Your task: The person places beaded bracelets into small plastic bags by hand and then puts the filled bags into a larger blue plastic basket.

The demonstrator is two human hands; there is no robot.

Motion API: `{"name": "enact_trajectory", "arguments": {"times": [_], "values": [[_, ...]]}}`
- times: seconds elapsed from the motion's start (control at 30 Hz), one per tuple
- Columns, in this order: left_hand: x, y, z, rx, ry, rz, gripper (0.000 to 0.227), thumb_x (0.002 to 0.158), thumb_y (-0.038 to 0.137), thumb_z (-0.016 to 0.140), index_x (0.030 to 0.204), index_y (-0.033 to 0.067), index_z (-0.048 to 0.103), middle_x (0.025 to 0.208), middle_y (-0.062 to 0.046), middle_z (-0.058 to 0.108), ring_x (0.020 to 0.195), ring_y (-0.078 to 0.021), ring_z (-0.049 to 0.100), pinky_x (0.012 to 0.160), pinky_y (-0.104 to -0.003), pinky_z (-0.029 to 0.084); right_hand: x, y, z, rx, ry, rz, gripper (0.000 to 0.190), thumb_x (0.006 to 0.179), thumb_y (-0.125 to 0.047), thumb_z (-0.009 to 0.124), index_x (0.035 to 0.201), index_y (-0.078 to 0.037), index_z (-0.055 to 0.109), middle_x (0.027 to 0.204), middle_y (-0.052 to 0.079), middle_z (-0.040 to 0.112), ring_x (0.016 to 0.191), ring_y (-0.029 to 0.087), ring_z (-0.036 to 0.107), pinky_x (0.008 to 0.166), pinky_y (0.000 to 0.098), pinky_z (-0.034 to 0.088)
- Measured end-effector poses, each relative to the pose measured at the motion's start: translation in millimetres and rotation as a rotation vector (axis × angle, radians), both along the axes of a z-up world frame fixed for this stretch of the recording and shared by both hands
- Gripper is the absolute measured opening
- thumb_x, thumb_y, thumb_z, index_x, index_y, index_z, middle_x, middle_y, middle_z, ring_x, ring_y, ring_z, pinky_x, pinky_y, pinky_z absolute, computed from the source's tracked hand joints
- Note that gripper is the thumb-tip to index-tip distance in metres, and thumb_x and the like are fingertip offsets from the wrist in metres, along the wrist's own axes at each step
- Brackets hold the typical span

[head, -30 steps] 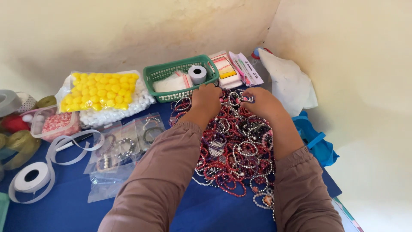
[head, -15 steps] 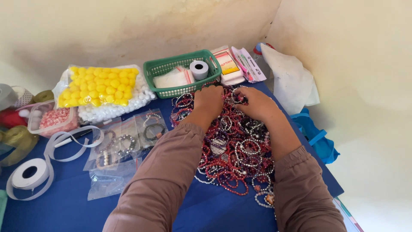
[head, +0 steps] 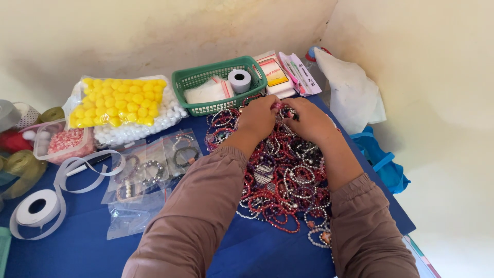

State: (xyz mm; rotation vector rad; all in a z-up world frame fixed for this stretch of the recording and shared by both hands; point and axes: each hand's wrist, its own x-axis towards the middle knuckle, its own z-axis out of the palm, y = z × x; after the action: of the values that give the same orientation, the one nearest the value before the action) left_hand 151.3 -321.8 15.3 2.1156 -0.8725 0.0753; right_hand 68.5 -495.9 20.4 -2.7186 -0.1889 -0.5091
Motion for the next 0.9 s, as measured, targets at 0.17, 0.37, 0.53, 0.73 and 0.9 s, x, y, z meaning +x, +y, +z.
{"name": "enact_trajectory", "arguments": {"times": [0.17, 0.37, 0.53, 0.73, 0.9], "values": [[9, -6, -12, -0.211, 0.021, -0.102, 0.013, 0.098, 0.018, 0.062, 0.108, 0.0106, 0.066, 0.101, -0.015, 0.073, 0.095, -0.0348, 0.069, 0.081, -0.046, 0.053, 2, 1, 2, 0.077, 0.032, -0.047, 0.036, 0.087, -0.021, 0.075, 0.12, -0.008, 0.068, 0.116, 0.016, 0.068, 0.11, 0.032, 0.064, 0.095, 0.042, 0.051], [18, -8, -15, -0.396, 0.322, -0.27, 0.013, 0.101, 0.013, 0.06, 0.113, 0.009, 0.063, 0.097, -0.005, 0.072, 0.084, -0.0154, 0.066, 0.073, -0.032, 0.054, 3, 6, 2, 0.314, 0.035, -0.049, 0.031, 0.091, -0.022, 0.074, 0.117, -0.008, 0.068, 0.105, 0.009, 0.073, 0.09, 0.02, 0.069, 0.079, 0.0351, 0.055], [34, -19, -33, -0.491, 0.49, -0.373, 0.015, 0.103, 0.009, 0.055, 0.117, 0.0074, 0.062, 0.098, -0.004, 0.071, 0.085, -0.0102, 0.065, 0.073, -0.029, 0.054, 3, 12, 12, 0.537, 0.237, -0.203, 0.027, 0.095, -0.027, 0.073, 0.114, -0.009, 0.07, 0.09, 0.009, 0.073, 0.075, 0.015, 0.066, 0.065, 0.0319, 0.052], [42, -20, -41, -0.57, 0.499, -0.315, 0.016, 0.105, 0.011, 0.054, 0.118, 0.0053, 0.06, 0.094, -0.005, 0.071, 0.08, -0.0104, 0.068, 0.073, -0.027, 0.057, 18, -14, -15, 0.902, 0.197, 0.066, 0.015, 0.099, -0.017, 0.067, 0.105, -0.006, 0.059, 0.099, 0.001, 0.077, 0.088, 0.006, 0.07, 0.067, 0.0219, 0.051], [41, -11, -36, -0.617, 0.642, -0.282, 0.016, 0.105, 0.013, 0.053, 0.118, 0.0061, 0.059, 0.088, -0.004, 0.066, 0.067, -0.0111, 0.064, 0.056, -0.026, 0.051, 19, -20, -17, 0.985, 0.169, 0.088, 0.016, 0.1, -0.011, 0.067, 0.113, -0.007, 0.058, 0.084, 0.004, 0.067, 0.074, 0.011, 0.064, 0.061, 0.0249, 0.052]]}}
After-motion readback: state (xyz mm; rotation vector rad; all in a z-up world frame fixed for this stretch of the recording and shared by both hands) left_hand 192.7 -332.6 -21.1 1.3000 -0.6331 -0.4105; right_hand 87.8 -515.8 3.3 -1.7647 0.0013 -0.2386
